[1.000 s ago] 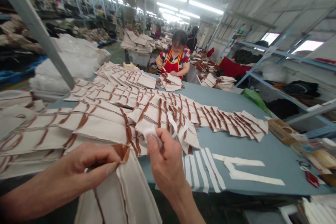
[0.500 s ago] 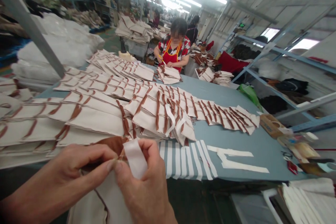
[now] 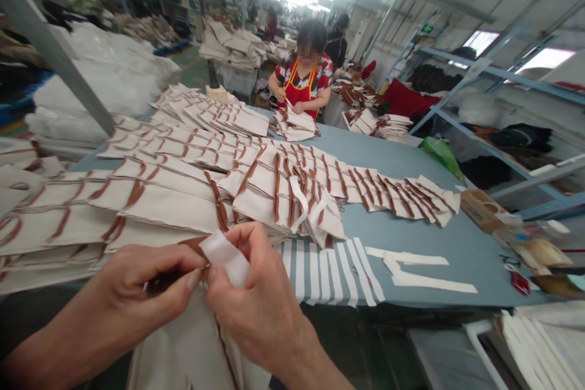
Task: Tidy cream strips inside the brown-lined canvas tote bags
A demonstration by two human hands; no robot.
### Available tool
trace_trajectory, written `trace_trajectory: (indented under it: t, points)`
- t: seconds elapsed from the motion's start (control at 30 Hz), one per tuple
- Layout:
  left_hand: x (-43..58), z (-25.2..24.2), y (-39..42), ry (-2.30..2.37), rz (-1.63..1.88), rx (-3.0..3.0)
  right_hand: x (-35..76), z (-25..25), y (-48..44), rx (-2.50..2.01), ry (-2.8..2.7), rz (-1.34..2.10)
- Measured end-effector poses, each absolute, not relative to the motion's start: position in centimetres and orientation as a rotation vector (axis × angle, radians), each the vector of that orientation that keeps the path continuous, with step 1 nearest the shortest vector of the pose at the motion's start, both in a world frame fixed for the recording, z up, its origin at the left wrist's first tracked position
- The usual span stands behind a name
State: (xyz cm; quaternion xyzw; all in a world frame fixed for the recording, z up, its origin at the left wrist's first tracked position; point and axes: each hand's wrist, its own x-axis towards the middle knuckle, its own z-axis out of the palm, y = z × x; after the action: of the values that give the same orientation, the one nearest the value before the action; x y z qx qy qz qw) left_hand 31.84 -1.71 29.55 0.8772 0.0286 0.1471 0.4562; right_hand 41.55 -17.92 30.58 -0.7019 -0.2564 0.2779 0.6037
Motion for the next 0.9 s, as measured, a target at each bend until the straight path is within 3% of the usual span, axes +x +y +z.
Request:
trace_trajectory:
  t: [0.33, 0.9]
  points:
    - [31.4, 28.1, -1.0, 0.144, 0.305, 1.933, 43.6, 31.2, -18.0, -1.608, -0.998, 0.547]
    - [31.0, 26.9, 0.0, 0.134, -0.143, 1.583, 43.6, 29.0, -19.0, -1.400, -0.752, 0.853]
